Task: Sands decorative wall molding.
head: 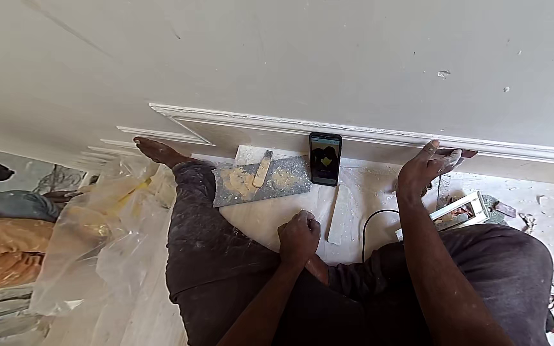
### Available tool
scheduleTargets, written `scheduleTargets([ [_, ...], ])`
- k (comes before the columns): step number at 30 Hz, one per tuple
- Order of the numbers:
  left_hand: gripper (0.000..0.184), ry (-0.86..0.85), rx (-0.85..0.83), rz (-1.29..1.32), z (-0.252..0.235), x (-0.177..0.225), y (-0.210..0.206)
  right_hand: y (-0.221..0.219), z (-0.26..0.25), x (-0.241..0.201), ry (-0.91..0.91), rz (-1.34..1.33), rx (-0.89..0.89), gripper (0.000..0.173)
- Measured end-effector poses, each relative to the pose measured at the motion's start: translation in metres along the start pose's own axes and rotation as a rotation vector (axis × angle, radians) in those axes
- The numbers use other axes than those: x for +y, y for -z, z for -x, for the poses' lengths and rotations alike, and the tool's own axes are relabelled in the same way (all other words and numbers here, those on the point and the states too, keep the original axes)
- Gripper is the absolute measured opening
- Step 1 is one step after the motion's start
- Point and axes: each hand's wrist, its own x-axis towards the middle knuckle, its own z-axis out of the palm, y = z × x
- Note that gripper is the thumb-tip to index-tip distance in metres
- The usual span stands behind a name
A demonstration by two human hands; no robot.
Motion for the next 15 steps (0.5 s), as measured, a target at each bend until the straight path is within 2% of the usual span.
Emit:
scheduleTargets([
  [2,0.016,-0.004,-0.009,-0.008,0.0,0.001,0.0,0.001,0.003,-0.002,0.017,0.017,-0.012,0.076],
  [7,0.016,-0.028,0.006,-0.022,0.001,0.001,-0.002,0.002,0.031,-0.011,0.036,0.063,-0.175,0.08],
  [10,0.021,-0.048,0.001,-0.026,0.001,-0.003,-0.001,0.0,0.045,-0.013,-0.009,0.061,-0.211,0.081],
  [15,0.023,-0.085,0.013,-0.009,-0.004,-0.013,-0.01,0.003,0.012,-0.008,-0.104,-0.059,-0.069,0.057],
])
